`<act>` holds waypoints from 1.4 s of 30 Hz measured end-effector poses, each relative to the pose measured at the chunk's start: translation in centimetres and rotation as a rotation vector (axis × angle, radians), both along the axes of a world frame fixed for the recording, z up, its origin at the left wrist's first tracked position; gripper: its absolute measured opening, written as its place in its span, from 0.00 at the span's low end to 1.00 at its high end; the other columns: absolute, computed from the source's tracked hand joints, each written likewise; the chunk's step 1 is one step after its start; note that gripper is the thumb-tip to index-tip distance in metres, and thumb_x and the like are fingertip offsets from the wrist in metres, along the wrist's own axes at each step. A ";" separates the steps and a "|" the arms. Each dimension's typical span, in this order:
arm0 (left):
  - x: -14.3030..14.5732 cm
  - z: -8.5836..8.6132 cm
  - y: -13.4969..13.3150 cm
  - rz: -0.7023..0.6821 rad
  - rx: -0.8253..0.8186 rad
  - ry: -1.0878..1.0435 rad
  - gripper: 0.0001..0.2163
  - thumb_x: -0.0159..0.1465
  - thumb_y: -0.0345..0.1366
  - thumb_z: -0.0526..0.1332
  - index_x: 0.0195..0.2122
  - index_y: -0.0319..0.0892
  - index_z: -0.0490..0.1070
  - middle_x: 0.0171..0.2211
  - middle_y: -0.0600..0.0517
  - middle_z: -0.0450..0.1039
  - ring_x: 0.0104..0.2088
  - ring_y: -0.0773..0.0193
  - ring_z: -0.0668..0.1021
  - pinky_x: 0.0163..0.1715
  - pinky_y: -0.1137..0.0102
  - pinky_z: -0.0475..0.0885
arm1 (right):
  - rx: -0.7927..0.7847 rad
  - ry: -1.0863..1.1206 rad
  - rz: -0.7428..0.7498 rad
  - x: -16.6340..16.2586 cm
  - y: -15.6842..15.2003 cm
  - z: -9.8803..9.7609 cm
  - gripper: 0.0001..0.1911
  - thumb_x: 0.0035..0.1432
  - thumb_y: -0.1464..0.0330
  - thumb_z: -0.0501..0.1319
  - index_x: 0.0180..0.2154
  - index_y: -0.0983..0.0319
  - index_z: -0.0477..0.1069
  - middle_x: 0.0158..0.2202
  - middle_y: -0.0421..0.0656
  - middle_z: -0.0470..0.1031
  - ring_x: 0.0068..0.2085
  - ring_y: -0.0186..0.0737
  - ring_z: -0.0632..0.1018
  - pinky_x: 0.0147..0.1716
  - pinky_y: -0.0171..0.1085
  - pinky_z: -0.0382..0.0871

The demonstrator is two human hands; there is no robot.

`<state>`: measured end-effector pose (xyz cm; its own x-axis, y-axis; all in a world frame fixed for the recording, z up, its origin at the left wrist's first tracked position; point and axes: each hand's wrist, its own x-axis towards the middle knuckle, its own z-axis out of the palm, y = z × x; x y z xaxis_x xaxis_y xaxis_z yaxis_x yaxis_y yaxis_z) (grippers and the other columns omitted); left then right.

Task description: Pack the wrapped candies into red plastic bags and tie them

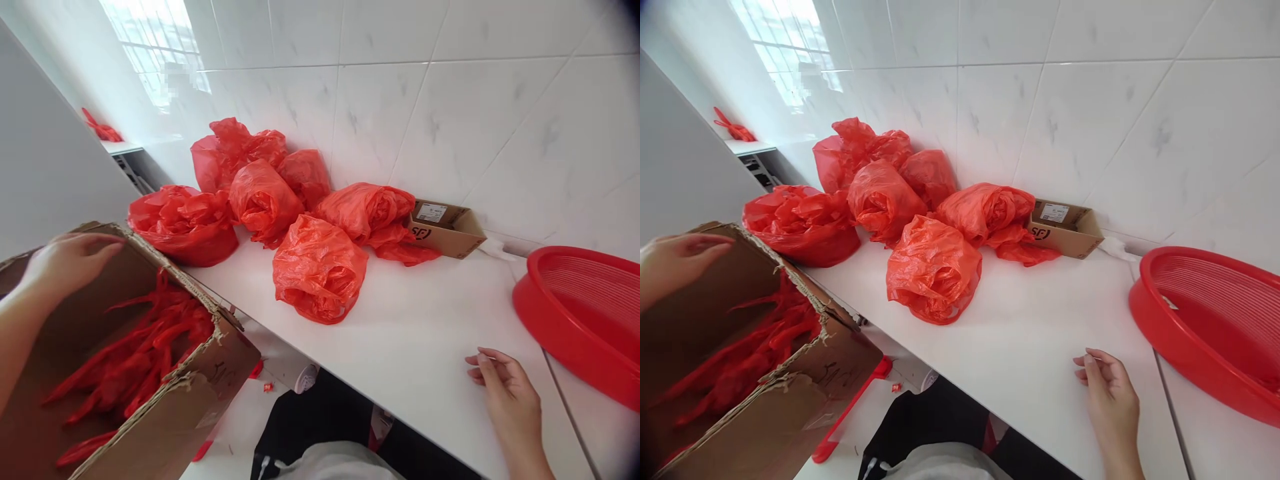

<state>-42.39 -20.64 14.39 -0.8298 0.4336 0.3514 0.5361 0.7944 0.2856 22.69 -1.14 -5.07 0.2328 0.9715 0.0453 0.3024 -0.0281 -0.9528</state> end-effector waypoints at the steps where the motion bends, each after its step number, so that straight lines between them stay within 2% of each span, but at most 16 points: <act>1: 1.8 0.4 2.3 -0.143 -0.009 0.045 0.28 0.59 0.59 0.51 0.39 0.40 0.79 0.33 0.61 0.70 0.39 0.71 0.72 0.51 0.63 0.65 | 0.001 0.004 0.006 0.0 0.0 0.0 0.25 0.53 0.49 0.63 0.45 0.61 0.70 0.36 0.46 0.76 0.32 0.41 0.75 0.36 0.42 0.70; 3: 6.5 0.6 6.8 -0.532 0.026 0.134 0.32 0.62 0.60 0.46 0.42 0.37 0.77 0.40 0.56 0.72 0.44 0.64 0.73 0.53 0.59 0.64 | -0.003 0.007 0.016 -0.2 -0.1 0.2 0.25 0.54 0.49 0.62 0.45 0.61 0.70 0.36 0.46 0.76 0.32 0.40 0.76 0.36 0.41 0.71; 5: 12.2 0.0 10.7 -0.797 -0.013 0.145 0.26 0.65 0.55 0.48 0.45 0.41 0.77 0.47 0.55 0.73 0.50 0.65 0.72 0.56 0.67 0.63 | -0.014 0.001 0.017 -0.3 -0.3 0.4 0.24 0.55 0.50 0.61 0.44 0.61 0.70 0.36 0.45 0.76 0.32 0.40 0.76 0.37 0.41 0.71; 7: 17.5 -1.1 13.5 -0.997 -0.058 0.162 0.22 0.66 0.53 0.50 0.46 0.45 0.76 0.50 0.52 0.72 0.51 0.63 0.72 0.55 0.69 0.64 | -0.028 -0.007 0.016 -0.3 -0.4 0.5 0.23 0.56 0.50 0.60 0.44 0.60 0.70 0.36 0.44 0.76 0.33 0.40 0.76 0.38 0.41 0.71; 10: 22.8 -2.7 16.1 -1.189 -0.168 0.197 0.32 0.54 0.58 0.63 0.58 0.52 0.68 0.60 0.45 0.64 0.60 0.47 0.65 0.58 0.53 0.60 | -0.036 -0.022 0.028 -0.2 -0.5 0.5 0.22 0.57 0.50 0.59 0.43 0.60 0.70 0.37 0.44 0.76 0.34 0.41 0.77 0.39 0.41 0.72; 13: 24.4 -3.2 17.6 -1.197 -0.261 0.179 0.33 0.52 0.53 0.67 0.59 0.51 0.67 0.63 0.44 0.60 0.61 0.37 0.62 0.56 0.47 0.59 | -0.038 -0.057 0.052 -0.6 -0.4 0.7 0.20 0.57 0.51 0.58 0.43 0.60 0.70 0.37 0.45 0.77 0.37 0.43 0.77 0.41 0.42 0.71; 17: 24.1 -3.2 19.5 -1.103 -0.244 0.122 0.17 0.65 0.45 0.55 0.50 0.42 0.72 0.47 0.45 0.74 0.44 0.50 0.76 0.41 0.61 0.69 | -0.047 -0.005 0.319 -4.7 -0.3 2.9 0.19 0.58 0.52 0.57 0.40 0.60 0.72 0.37 0.46 0.77 0.38 0.45 0.78 0.39 0.42 0.72; 19: 24.3 -3.3 20.3 -1.069 -0.214 0.104 0.15 0.66 0.44 0.53 0.43 0.42 0.74 0.38 0.48 0.76 0.37 0.55 0.77 0.35 0.65 0.69 | -0.008 -0.009 0.559 -8.6 -0.2 4.6 0.18 0.60 0.53 0.56 0.43 0.58 0.74 0.39 0.46 0.77 0.39 0.43 0.77 0.40 0.41 0.72; 21: 25.0 -3.3 20.9 -1.070 -0.178 0.094 0.14 0.65 0.45 0.54 0.38 0.43 0.74 0.35 0.50 0.76 0.34 0.58 0.77 0.33 0.67 0.69 | 0.067 -0.068 0.650 -12.9 0.2 5.7 0.19 0.60 0.54 0.58 0.48 0.56 0.73 0.40 0.44 0.77 0.35 0.41 0.76 0.38 0.41 0.71; 24: 26.4 -3.1 20.7 -1.091 -0.106 0.099 0.15 0.66 0.45 0.52 0.45 0.44 0.72 0.42 0.49 0.76 0.40 0.57 0.77 0.40 0.65 0.71 | 0.061 0.047 0.672 -18.3 1.7 5.7 0.26 0.56 0.55 0.63 0.55 0.54 0.67 0.42 0.43 0.77 0.33 0.40 0.77 0.35 0.41 0.72; 26: 27.0 -3.2 20.1 -1.099 -0.067 0.120 0.20 0.64 0.47 0.55 0.54 0.46 0.68 0.52 0.47 0.71 0.51 0.53 0.73 0.49 0.60 0.69 | -0.002 0.128 0.686 -20.3 3.0 4.7 0.23 0.55 0.56 0.62 0.53 0.55 0.69 0.41 0.42 0.77 0.34 0.41 0.77 0.33 0.40 0.73; 29: 27.2 -4.0 19.3 -1.172 -0.121 0.207 0.30 0.58 0.50 0.63 0.62 0.54 0.61 0.65 0.46 0.56 0.64 0.41 0.58 0.59 0.46 0.57 | -0.045 0.155 0.701 -20.7 4.5 3.3 0.15 0.59 0.57 0.57 0.40 0.58 0.75 0.34 0.41 0.77 0.34 0.41 0.77 0.32 0.38 0.72; 31: 26.9 -4.9 19.1 -1.219 -0.201 0.226 0.30 0.59 0.50 0.63 0.63 0.59 0.60 0.68 0.47 0.50 0.66 0.37 0.52 0.60 0.40 0.53 | -0.055 0.168 0.704 -19.9 4.9 3.0 0.16 0.60 0.56 0.55 0.38 0.58 0.75 0.33 0.41 0.76 0.34 0.40 0.77 0.31 0.37 0.72; 34: 26.5 -5.6 19.4 -1.203 -0.228 0.174 0.24 0.65 0.48 0.57 0.62 0.56 0.62 0.67 0.47 0.51 0.65 0.42 0.56 0.59 0.45 0.58 | -0.062 0.182 0.721 -19.1 4.6 3.4 0.18 0.59 0.53 0.56 0.40 0.58 0.75 0.37 0.42 0.77 0.36 0.39 0.76 0.31 0.36 0.71; 37: 26.7 -5.5 19.7 -1.183 -0.203 0.175 0.23 0.67 0.45 0.52 0.63 0.49 0.61 0.66 0.45 0.52 0.63 0.47 0.60 0.59 0.52 0.61 | -0.059 0.168 0.727 -19.9 3.9 3.8 0.17 0.50 0.53 0.65 0.36 0.58 0.76 0.38 0.42 0.77 0.37 0.40 0.75 0.37 0.38 0.70; 42: 27.2 -5.5 20.0 -1.157 -0.274 0.252 0.24 0.64 0.43 0.57 0.63 0.55 0.61 0.68 0.47 0.50 0.65 0.41 0.55 0.59 0.45 0.58 | -0.080 0.241 0.637 -21.0 4.3 3.7 0.13 0.45 0.58 0.67 0.26 0.59 0.71 0.29 0.39 0.75 0.34 0.40 0.75 0.37 0.40 0.69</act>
<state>-15.20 -0.64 8.84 0.1752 0.9579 0.2275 0.9845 -0.1727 -0.0308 1.70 3.15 -1.42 -0.3901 0.9207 -0.0134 0.0633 0.0123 -0.9979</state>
